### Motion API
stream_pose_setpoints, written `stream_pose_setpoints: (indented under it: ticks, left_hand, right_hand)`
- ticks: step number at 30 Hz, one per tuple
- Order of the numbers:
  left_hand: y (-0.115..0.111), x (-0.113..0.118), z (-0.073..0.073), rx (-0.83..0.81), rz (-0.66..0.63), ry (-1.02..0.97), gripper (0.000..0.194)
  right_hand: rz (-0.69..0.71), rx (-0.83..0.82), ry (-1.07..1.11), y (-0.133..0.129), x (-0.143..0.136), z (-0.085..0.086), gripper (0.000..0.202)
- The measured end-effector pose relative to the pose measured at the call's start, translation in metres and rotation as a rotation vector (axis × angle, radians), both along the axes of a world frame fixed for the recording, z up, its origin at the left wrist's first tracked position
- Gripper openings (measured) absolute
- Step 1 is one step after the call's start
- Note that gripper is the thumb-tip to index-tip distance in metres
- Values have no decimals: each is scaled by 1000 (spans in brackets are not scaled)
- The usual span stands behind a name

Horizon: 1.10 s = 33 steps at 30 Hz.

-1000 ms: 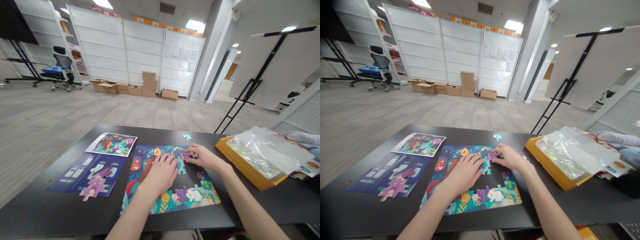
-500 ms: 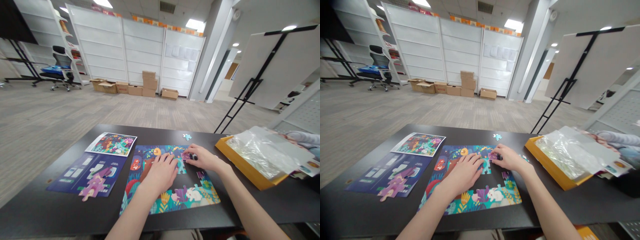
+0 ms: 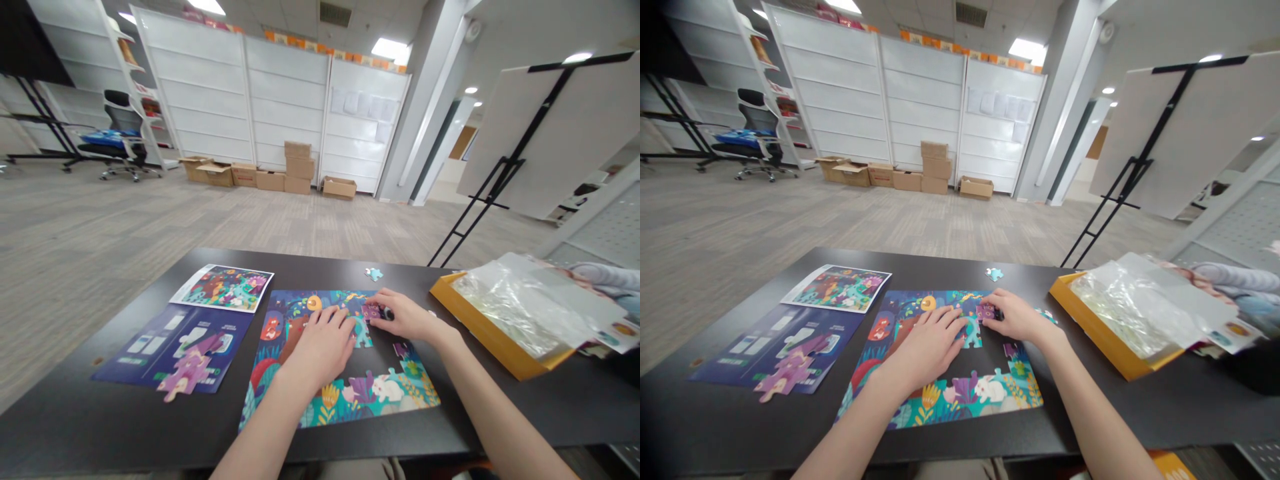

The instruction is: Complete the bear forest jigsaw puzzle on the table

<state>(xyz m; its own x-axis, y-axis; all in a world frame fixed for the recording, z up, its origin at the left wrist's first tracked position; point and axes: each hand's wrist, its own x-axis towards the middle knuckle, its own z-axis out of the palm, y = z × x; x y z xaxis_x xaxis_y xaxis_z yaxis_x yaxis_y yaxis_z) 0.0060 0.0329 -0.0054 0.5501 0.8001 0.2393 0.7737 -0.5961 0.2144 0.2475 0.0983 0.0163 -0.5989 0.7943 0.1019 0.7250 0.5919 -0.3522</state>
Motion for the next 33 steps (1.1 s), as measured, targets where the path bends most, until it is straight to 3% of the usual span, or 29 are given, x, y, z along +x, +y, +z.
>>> stream_pose_setpoints:
  ticks: [17, 33]
  left_hand:
    - [-1, 0, 3, -13, 5, 10, 33]
    - [0, 0, -3, 5, 5, -4, 33]
  right_hand:
    - [-97, -113, 22, 5, 10, 8, 42]
    - [-71, -145, -7, 5, 12, 10, 32]
